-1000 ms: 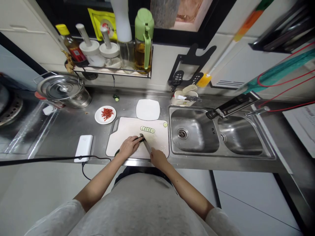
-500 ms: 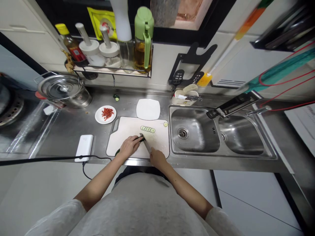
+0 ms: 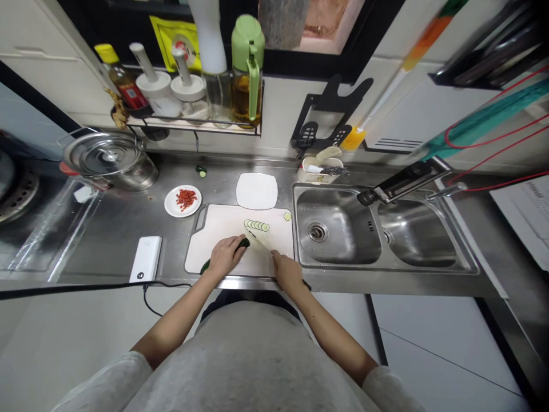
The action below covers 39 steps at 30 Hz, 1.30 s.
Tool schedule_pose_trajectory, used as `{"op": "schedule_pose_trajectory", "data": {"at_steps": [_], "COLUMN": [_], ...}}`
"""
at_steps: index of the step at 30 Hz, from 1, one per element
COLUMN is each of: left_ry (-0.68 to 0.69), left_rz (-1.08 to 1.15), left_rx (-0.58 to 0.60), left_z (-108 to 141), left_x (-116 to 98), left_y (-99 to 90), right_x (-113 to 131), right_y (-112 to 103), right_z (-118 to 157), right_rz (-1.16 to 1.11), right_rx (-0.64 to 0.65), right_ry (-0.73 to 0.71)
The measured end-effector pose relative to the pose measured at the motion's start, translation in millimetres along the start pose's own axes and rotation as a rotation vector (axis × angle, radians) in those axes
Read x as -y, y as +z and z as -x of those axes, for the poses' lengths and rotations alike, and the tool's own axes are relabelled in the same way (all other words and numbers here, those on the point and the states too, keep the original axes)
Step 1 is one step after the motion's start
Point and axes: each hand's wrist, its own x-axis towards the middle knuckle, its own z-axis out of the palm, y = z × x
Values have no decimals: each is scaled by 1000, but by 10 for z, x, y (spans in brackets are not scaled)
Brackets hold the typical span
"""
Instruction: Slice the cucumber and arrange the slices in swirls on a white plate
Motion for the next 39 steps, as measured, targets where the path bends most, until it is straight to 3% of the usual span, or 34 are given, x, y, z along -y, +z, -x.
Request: {"op": "schedule_pose_trajectory", "data": {"at_steps": [6, 14, 21, 28, 39], "left_ry": [-165, -42, -76, -170, -70], "left_rz": [176, 260, 294, 190, 7], "left_rx": [-74, 187, 204, 271, 365], "left_z": [-156, -473, -612, -993, -1328], "left_x": [-59, -192, -329, -408, -461], "left_y": [-61, -204, -115, 84, 284], "right_x": [-213, -363, -472, -616, -699], "right_y": [66, 165, 219, 307, 367], "right_z": [32, 68, 169, 362, 447], "right_rz": [128, 184, 165, 134, 116], "right_rx": [-247, -457, -417, -342, -325], "right_ry": [-20, -78, -20, 49, 92]}}
